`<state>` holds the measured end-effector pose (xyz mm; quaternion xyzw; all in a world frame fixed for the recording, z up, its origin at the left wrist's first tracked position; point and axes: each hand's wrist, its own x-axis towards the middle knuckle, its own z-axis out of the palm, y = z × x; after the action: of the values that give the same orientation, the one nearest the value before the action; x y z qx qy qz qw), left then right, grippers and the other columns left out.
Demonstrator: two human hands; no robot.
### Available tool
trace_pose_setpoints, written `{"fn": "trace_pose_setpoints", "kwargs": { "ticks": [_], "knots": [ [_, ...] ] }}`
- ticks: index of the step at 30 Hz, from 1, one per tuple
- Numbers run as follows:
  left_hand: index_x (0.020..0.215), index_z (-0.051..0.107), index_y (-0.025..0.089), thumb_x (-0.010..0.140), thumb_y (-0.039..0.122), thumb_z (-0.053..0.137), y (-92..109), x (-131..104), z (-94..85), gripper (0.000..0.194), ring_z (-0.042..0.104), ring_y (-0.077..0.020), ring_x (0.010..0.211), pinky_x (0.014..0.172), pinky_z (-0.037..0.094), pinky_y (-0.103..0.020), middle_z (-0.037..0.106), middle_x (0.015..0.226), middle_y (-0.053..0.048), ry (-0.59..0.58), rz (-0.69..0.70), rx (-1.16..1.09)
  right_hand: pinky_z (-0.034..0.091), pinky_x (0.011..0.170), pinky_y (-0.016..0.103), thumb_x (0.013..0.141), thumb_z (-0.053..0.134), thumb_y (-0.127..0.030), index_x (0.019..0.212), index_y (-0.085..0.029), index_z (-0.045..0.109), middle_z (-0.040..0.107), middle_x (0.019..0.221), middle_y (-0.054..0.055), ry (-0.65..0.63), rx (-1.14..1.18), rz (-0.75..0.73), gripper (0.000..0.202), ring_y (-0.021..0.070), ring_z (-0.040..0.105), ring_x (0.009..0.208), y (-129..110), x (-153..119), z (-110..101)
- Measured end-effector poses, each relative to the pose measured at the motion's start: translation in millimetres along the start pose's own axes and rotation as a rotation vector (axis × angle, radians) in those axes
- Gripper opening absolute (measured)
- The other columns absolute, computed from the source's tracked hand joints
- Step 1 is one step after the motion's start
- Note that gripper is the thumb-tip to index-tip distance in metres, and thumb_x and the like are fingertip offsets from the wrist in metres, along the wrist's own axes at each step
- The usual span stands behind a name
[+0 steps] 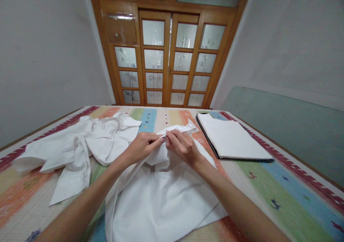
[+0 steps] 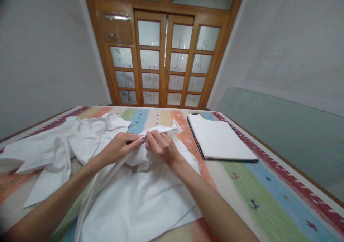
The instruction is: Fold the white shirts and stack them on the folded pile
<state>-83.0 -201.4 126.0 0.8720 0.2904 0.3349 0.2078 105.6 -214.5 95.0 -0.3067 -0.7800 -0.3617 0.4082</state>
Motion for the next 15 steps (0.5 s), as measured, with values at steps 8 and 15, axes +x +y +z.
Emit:
{"fn": "trace_pose_setpoints", "kwargs": {
  "ticks": [8,15],
  "knots": [
    [0.069,0.068,0.012,0.091,0.040,0.047,0.9,-1.8,1.4,0.041,0.046,-0.0098,0.057,0.057,0.038,-0.018,0.058,0.058,0.000,0.023,0.008,0.022,0.043,0.061,0.026,0.089,0.048,-0.007,0.101,-0.013,0.057,0.062,0.075,0.004,-0.003,0.068,-0.021,0.016,0.0141,0.059,0.067,3.2,-3.8,0.2],
    [0.071,0.071,0.012,0.091,0.036,0.047,1.9,-1.3,1.6,0.039,0.047,-0.0086,0.055,0.055,0.036,-0.018,0.060,0.059,0.000,0.052,0.020,0.100,0.044,0.065,0.027,0.093,0.046,-0.011,0.105,-0.014,0.057,0.063,0.081,0.006,-0.090,0.155,-0.019,0.016,0.0158,0.059,0.072,9.6,-11.6,0.6]
  ]
}}
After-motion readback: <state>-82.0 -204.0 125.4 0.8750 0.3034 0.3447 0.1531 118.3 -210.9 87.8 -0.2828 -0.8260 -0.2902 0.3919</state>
